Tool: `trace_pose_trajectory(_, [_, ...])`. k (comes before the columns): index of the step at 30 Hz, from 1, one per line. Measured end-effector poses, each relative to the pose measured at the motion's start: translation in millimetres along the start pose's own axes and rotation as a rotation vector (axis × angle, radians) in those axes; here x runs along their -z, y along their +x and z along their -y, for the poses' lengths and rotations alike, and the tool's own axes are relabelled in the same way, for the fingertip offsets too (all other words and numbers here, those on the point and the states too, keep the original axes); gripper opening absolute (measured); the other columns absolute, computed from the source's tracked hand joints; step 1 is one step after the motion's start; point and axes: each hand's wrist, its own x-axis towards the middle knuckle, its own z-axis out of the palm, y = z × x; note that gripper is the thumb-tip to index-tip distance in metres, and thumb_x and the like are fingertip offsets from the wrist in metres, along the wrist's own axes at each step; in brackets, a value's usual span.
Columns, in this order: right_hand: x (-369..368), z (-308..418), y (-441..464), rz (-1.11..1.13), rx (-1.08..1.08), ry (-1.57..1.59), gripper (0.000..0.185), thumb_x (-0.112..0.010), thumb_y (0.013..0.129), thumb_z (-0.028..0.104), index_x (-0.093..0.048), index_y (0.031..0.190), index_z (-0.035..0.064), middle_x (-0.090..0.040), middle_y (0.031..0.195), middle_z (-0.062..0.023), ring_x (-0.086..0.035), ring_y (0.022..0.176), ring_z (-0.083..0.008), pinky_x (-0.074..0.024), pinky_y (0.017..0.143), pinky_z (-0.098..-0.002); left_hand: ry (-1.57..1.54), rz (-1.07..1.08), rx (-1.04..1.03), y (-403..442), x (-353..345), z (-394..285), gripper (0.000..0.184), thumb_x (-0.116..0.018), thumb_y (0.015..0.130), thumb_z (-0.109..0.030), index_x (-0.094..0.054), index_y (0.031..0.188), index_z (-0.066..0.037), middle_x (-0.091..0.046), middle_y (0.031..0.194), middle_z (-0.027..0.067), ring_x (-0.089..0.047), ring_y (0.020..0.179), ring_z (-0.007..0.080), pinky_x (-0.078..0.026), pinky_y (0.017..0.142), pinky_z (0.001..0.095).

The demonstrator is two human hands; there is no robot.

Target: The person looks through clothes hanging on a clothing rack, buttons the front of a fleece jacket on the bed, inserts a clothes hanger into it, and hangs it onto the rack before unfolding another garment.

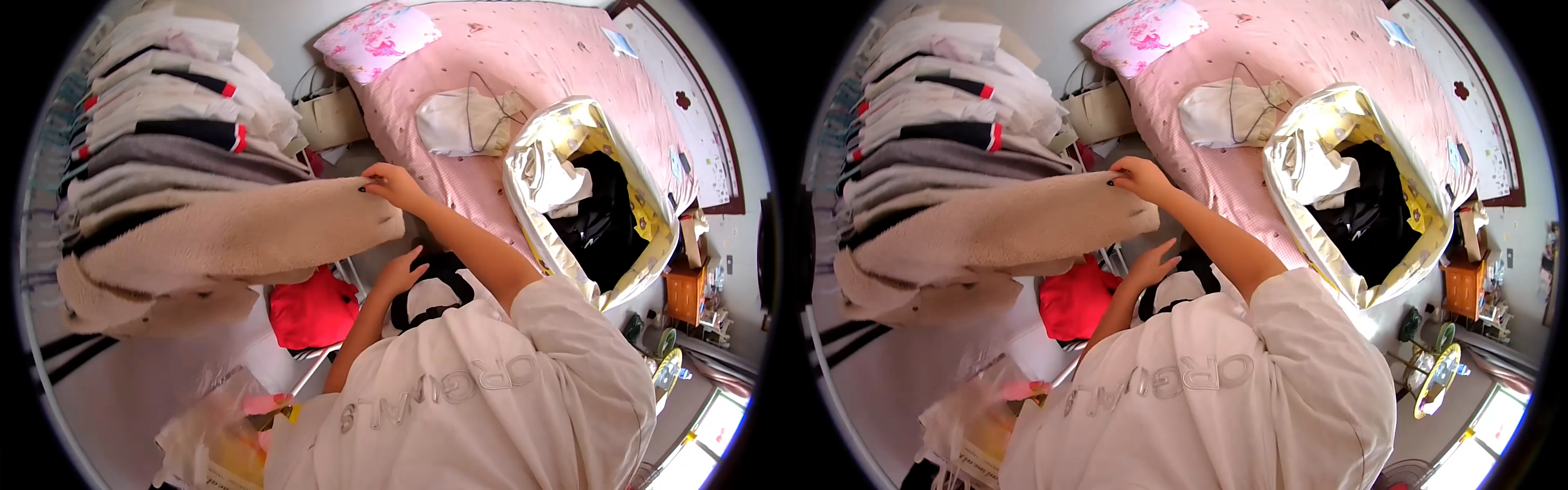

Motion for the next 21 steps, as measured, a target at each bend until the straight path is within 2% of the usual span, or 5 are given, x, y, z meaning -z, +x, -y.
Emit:
trace_pose_trajectory(6, [48,-76,2,-0.243,-0.216,0.081,0.033,-0.059,0.072,0.01,-0.053,0.103,0.0024,-0.06,0.089,-0.0118,-0.058,0.083,-0.019,-0.0456,0.072,-0.0299,0.2,-0.53,-0.198,94,13,12,0.058,-0.051,0.08,-0.039,-0.036,0.127,-0.008,-0.042,0.125,0.0169,-0.037,0.117,0.0339,-0.029,0.096,0.0442])
trace_pose_trajectory(9, [89,-105,-34,-0.411,-0.61,-0.11,0.042,-0.062,0.07,0.018,-0.051,0.106,0.0011,-0.06,0.089,-0.013,-0.059,0.081,-0.0213,-0.0462,0.07,-0.0305,0.371,-0.507,0.185,109,26,-12,0.063,-0.052,0.079,-0.041,-0.032,0.13,-0.009,-0.04,0.128,0.014,-0.034,0.12,0.0329,-0.024,0.095,0.0546])
trace_pose_trajectory(12, [112,-158,-78,-0.455,-0.786,-0.18,0.048,-0.064,0.068,0.023,-0.05,0.108,-0.0004,-0.06,0.089,-0.0137,-0.059,0.079,-0.0234,-0.0466,0.069,-0.0309,0.341,-0.474,0.23,125,23,-9,0.068,-0.052,0.078,-0.043,-0.028,0.132,-0.01,-0.038,0.13,0.0132,-0.031,0.123,0.0312,-0.02,0.092,0.061])
trace_pose_trajectory(16, [128,-205,-95,-0.493,-0.936,0.009,0.054,-0.065,0.068,0.025,-0.047,0.11,-0.0028,-0.059,0.089,-0.0119,-0.058,0.079,-0.0188,-0.0454,0.071,-0.0291,0.329,-0.45,0.162,145,0,6,0.067,-0.052,0.078,-0.044,-0.031,0.13,-0.007,-0.041,0.127,0.0157,-0.035,0.119,0.0346,-0.024,0.092,0.0577])
trace_pose_trajectory(21, [142,-221,-85,-0.634,-0.978,0.203,0.059,-0.065,0.069,0.026,-0.042,0.116,-0.0011,-0.057,0.095,-0.011,-0.055,0.083,-0.0165,-0.0436,0.072,-0.0277,0.083,-0.312,-0.202,164,-4,-23,0.031,-0.054,0.082,-0.021,-0.056,0.105,0.0,-0.058,0.103,0.016,-0.055,0.097,0.028,-0.042,0.084,0.0297])
